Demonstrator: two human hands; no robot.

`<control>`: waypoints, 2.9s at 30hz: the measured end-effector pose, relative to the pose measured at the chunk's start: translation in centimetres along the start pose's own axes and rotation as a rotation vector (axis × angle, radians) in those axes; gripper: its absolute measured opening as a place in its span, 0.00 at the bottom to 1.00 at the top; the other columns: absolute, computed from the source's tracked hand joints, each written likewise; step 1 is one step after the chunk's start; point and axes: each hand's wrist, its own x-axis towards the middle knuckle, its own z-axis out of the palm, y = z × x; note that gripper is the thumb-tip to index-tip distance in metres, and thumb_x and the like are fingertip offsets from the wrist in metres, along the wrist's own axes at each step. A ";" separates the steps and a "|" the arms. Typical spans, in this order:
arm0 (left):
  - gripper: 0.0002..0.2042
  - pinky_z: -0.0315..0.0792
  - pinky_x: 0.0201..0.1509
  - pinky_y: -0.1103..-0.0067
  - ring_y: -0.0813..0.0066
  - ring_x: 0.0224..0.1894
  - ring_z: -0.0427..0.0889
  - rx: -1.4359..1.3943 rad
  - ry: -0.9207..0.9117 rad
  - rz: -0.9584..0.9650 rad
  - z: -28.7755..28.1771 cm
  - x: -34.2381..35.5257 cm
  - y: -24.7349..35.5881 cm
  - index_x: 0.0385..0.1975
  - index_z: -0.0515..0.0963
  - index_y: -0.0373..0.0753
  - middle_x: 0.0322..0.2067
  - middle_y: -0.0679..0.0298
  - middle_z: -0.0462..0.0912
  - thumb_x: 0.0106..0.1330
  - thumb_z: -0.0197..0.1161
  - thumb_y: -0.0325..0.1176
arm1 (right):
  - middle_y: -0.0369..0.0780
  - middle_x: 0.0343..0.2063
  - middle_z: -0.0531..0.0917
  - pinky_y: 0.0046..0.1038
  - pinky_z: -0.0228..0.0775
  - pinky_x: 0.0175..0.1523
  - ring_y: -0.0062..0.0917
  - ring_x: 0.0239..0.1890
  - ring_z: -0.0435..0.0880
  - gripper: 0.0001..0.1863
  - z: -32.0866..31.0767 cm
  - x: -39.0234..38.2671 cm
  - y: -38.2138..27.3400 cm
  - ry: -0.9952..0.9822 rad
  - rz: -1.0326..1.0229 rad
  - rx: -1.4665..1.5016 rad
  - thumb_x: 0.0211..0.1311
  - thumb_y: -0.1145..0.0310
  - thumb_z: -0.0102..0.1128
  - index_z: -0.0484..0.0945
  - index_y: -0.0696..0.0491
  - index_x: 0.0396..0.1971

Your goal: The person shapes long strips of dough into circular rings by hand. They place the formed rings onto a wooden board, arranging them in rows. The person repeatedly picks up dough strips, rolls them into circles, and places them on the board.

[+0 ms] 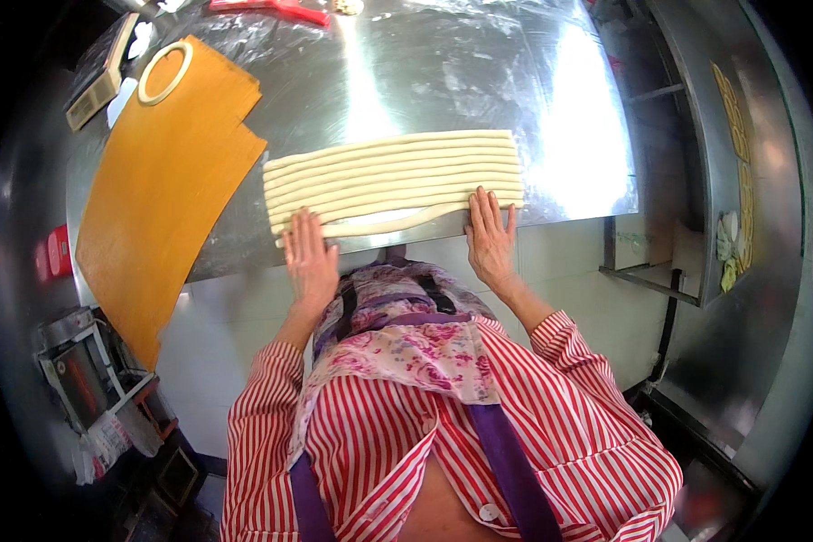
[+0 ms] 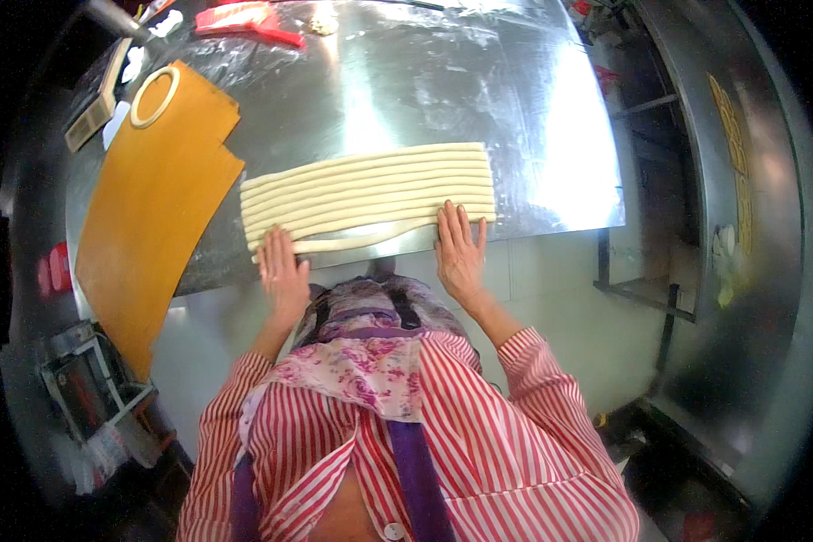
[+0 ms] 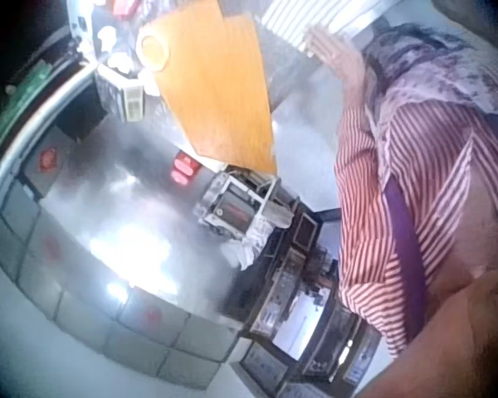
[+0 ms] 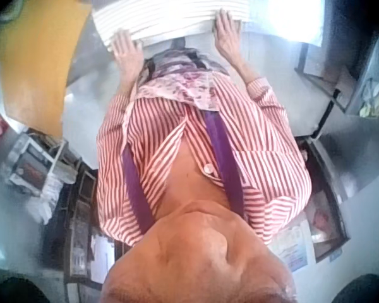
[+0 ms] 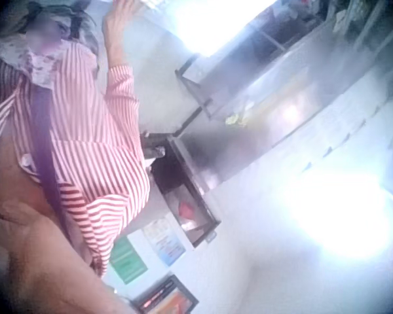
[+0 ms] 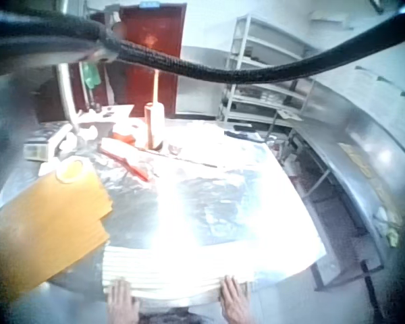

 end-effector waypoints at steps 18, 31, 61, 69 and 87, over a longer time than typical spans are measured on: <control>0.15 0.71 0.56 0.61 0.58 0.47 0.78 -0.079 0.052 0.154 -2.7 -3.5 -7.8 0.45 0.79 0.37 0.41 0.58 0.79 0.59 0.69 0.32 | 0.40 0.44 0.78 0.41 0.61 0.60 0.35 0.51 0.76 0.22 -4.3 -0.7 4.0 -0.061 -0.191 0.094 0.53 0.74 0.67 0.77 0.52 0.51; 0.10 0.75 0.46 0.64 0.51 0.44 0.78 -0.572 -0.124 0.080 -18.6 3.6 -12.3 0.43 0.75 0.36 0.39 0.53 0.75 0.66 0.63 0.31 | 0.46 0.36 0.78 0.40 0.73 0.36 0.43 0.32 0.80 0.13 -21.2 8.3 -6.3 -0.425 -0.048 0.367 0.58 0.73 0.66 0.74 0.57 0.41; 0.24 0.77 0.46 0.59 0.45 0.44 0.82 -0.428 0.343 -0.536 -17.6 23.2 -35.7 0.57 0.69 0.35 0.45 0.44 0.79 0.63 0.67 0.33 | 0.44 0.36 0.82 0.41 0.75 0.44 0.41 0.42 0.83 0.15 -0.6 50.9 -39.8 0.040 -0.050 0.295 0.57 0.59 0.68 0.82 0.56 0.35; 0.11 0.75 0.48 0.63 0.51 0.45 0.81 -0.513 0.311 -0.339 -16.3 24.8 -38.8 0.45 0.78 0.33 0.44 0.53 0.79 0.64 0.64 0.26 | 0.41 0.38 0.82 0.38 0.77 0.45 0.40 0.42 0.83 0.12 0.7 53.0 -37.4 -0.079 -0.097 0.391 0.60 0.65 0.64 0.84 0.50 0.42; 0.16 0.68 0.58 0.65 0.61 0.46 0.76 -0.503 0.077 0.150 -17.2 21.9 -31.7 0.37 0.82 0.38 0.36 0.62 0.78 0.49 0.76 0.34 | 0.38 0.53 0.80 0.36 0.81 0.45 0.37 0.43 0.85 0.19 -3.4 44.9 -34.0 -0.427 -0.544 0.353 0.54 0.79 0.61 0.81 0.50 0.47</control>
